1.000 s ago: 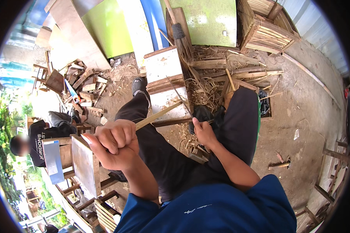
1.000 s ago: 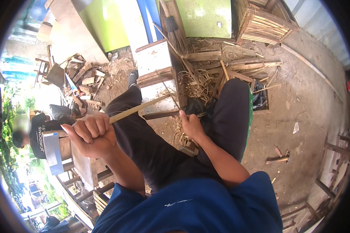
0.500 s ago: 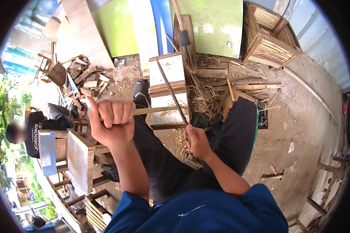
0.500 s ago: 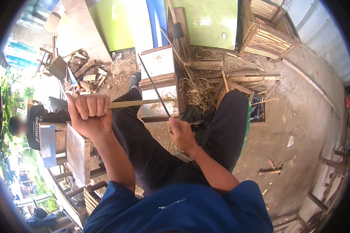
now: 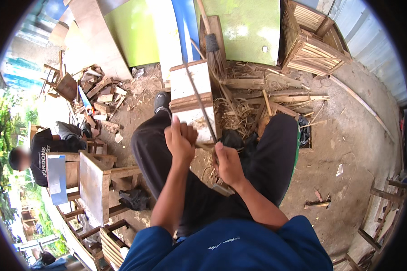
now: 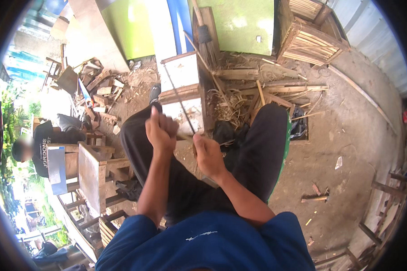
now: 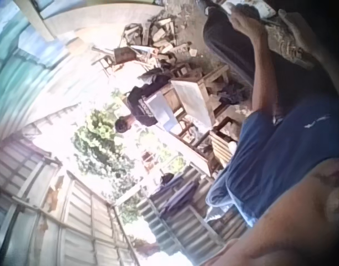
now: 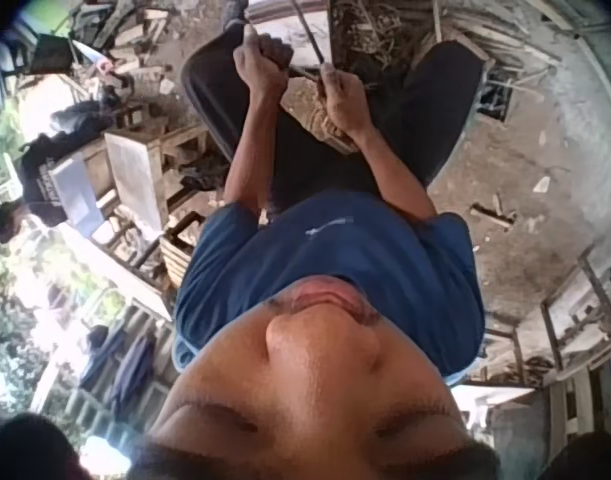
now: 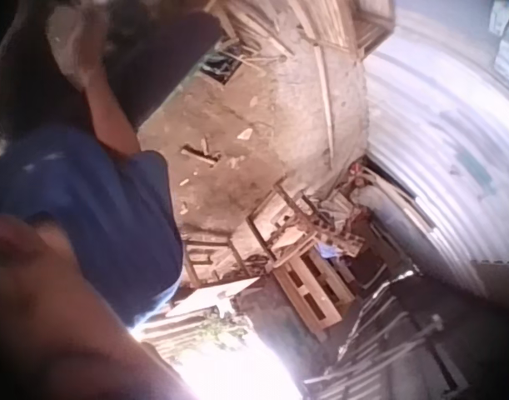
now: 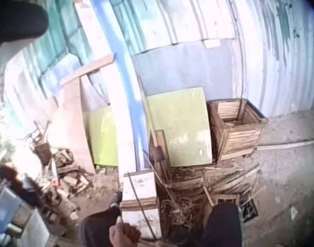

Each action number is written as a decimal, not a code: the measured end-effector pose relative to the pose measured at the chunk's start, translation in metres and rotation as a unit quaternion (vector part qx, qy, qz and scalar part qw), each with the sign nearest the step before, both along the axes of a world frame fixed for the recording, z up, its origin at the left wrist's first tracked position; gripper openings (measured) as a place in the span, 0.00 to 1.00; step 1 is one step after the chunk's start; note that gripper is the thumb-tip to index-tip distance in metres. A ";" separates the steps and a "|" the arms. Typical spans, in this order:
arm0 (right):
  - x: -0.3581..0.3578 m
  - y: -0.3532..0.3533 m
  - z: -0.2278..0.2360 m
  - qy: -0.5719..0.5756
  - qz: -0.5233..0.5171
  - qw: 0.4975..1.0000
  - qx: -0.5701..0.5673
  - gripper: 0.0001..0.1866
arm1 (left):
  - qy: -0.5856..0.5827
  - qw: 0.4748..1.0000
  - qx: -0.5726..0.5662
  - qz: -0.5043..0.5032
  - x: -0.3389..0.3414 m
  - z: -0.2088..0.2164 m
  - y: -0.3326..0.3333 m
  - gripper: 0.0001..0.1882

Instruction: The person sits on the floor and uses a knife to split and shape thin wooden sticks. They hold the sticks with one hand and carefully shave the wood with the other, producing thin shavings.

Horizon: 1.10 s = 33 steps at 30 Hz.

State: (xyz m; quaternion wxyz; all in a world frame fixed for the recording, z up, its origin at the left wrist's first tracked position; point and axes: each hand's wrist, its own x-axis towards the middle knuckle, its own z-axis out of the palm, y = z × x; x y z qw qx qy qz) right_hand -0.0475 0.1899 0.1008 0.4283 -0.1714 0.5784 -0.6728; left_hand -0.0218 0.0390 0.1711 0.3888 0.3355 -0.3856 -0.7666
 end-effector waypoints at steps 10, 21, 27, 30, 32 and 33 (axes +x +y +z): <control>-0.002 0.036 -0.003 -0.132 0.027 0.990 -0.050 0.30 | 0.237 0.938 -0.254 -0.022 0.042 0.071 -0.013 0.28; 0.021 0.033 -0.009 -0.024 0.092 0.995 -0.022 0.27 | 0.198 0.937 -0.287 0.007 0.055 0.102 0.000 0.31; 0.022 0.014 0.006 0.046 0.100 0.994 -0.016 0.28 | 0.190 0.929 -0.318 0.012 0.047 0.099 -0.007 0.28; 0.016 -0.001 0.024 0.041 0.120 0.992 0.003 0.25 | 0.191 0.935 -0.294 0.045 0.046 0.098 0.000 0.28; 0.012 -0.011 0.037 0.091 0.112 0.989 -0.040 0.25 | 0.197 0.934 -0.295 0.037 0.046 0.097 0.003 0.29; 0.010 -0.016 0.042 0.101 0.119 0.987 -0.045 0.25 | 0.200 0.934 -0.296 0.033 0.045 0.097 0.004 0.29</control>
